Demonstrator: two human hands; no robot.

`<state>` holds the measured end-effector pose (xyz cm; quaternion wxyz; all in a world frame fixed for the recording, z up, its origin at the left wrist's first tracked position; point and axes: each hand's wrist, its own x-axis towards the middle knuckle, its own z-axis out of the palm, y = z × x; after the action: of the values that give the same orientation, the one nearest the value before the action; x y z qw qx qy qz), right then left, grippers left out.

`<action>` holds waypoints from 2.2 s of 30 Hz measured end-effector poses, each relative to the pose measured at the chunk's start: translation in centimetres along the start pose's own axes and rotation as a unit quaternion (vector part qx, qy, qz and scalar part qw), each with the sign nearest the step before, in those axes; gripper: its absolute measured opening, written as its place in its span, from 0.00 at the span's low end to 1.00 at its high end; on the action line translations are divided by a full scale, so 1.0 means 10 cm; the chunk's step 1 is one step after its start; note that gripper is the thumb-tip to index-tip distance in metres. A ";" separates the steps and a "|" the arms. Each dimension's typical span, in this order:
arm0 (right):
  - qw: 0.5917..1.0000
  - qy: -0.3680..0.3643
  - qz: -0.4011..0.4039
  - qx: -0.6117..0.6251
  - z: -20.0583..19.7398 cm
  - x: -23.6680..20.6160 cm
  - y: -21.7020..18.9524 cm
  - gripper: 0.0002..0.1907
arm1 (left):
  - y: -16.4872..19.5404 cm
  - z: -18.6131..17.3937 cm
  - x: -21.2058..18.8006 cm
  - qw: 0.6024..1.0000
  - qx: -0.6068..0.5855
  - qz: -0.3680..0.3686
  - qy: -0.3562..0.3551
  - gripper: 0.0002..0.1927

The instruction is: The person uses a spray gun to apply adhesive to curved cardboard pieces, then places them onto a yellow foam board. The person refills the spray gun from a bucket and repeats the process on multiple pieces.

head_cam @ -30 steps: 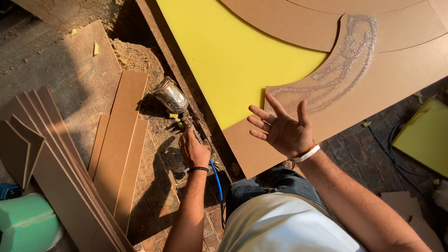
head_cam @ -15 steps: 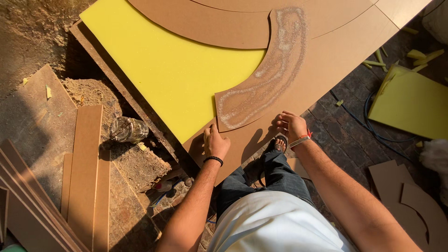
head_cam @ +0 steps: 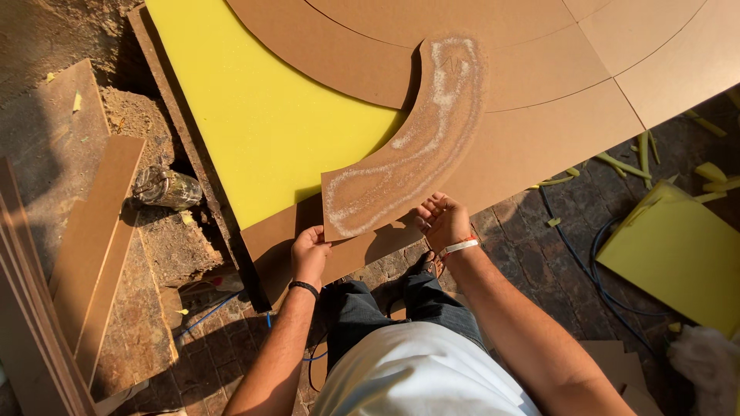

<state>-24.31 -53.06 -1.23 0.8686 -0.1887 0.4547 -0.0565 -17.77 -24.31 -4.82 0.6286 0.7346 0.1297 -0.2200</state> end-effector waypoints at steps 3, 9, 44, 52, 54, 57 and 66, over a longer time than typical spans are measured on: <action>0.995 -0.054 -0.013 0.084 -0.06 -0.04 -0.17 0.13 | 0.21 0.14 -0.34 0.993 -0.112 0.046 0.002 0.20; 0.934 -0.276 0.016 0.227 -0.02 0.34 -0.29 0.15 | 0.66 0.45 -0.68 0.970 -0.132 0.203 0.022 0.16; 0.938 -0.300 -0.004 0.176 1.62 0.95 -1.06 0.27 | 2.58 1.31 -0.09 0.743 0.177 0.638 0.095 0.17; 0.933 -0.342 0.019 0.109 1.96 1.29 -1.46 0.28 | 2.74 1.56 -0.03 0.794 0.099 0.560 0.213 0.11; 0.941 -0.325 0.024 0.089 2.02 1.41 -1.80 0.18 | 2.67 1.67 0.10 0.831 0.009 0.505 0.236 0.10; 0.953 -0.297 0.023 0.053 2.08 1.68 -2.45 0.12 | 2.44 2.01 0.43 0.897 -0.126 0.349 0.239 0.07; 0.903 -0.031 -0.238 -0.358 1.98 2.49 -4.05 0.07 | 1.61 3.74 1.33 0.998 0.026 0.055 -0.003 0.07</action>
<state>9.15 -91.65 5.17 0.7169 -0.5908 0.3592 -0.0890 -4.64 -64.97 -1.56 0.6211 0.7559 0.0815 -0.1902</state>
